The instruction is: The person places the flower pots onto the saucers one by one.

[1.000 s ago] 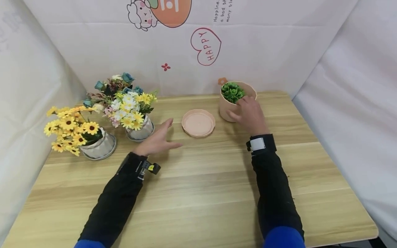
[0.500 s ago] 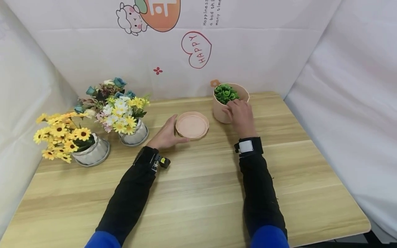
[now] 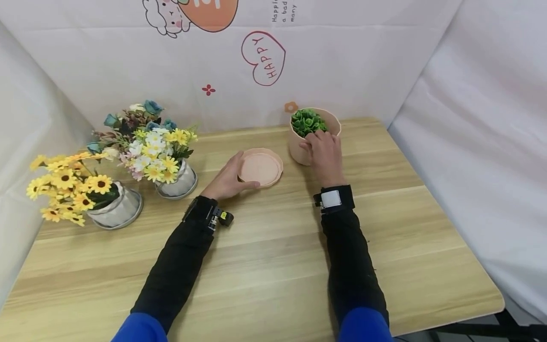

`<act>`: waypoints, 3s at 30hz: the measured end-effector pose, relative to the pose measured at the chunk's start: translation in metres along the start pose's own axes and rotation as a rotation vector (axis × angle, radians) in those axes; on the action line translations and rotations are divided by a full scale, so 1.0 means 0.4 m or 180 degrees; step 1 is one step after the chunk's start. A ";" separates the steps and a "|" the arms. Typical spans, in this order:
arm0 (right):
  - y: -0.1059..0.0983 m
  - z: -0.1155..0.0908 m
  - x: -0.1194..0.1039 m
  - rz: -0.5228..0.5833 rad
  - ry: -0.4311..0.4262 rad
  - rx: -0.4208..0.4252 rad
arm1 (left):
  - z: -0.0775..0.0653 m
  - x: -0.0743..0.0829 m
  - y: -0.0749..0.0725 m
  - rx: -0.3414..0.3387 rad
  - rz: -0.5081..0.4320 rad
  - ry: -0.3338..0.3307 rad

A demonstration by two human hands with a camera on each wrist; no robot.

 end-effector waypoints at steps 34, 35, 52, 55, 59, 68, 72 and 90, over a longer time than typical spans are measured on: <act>0.001 0.000 -0.003 0.0077 0.0055 -0.0031 | -0.067 -0.012 -0.013 -0.0236 0.0134 -0.0110; 0.000 -0.001 -0.001 0.0075 0.0055 -0.0025 | -0.070 -0.011 -0.014 -0.0249 0.0134 -0.0105; 0.007 -0.005 -0.002 0.0136 0.0075 -0.0104 | -0.135 -0.042 -0.020 -0.0340 0.0116 -0.0021; 0.006 -0.005 -0.001 0.0143 0.0063 -0.0098 | -0.150 -0.045 -0.024 -0.0349 0.0115 -0.0019; 0.004 -0.003 -0.002 0.0128 0.0041 -0.0086 | -0.173 -0.049 -0.031 -0.0315 0.0049 0.0035; -0.002 0.000 -0.004 0.0115 0.0048 -0.0102 | -0.224 -0.062 -0.048 -0.0328 -0.0072 0.0080; -0.004 0.002 -0.003 0.0111 0.0037 -0.0103 | -0.246 -0.067 -0.055 -0.0318 -0.0079 0.0022; -0.023 0.007 -0.053 0.0144 -0.0259 -0.0319 | -0.277 -0.084 -0.065 -0.0349 -0.0143 -0.0118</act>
Point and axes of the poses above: each hand's wrist, its own z-axis towards the middle knuckle, its own y-axis out of the palm, x = y × z, the point moved 5 cm from there along z, towards the middle knuckle, and after that the axes turned 2 degrees about -y, right-handed, at the moved point
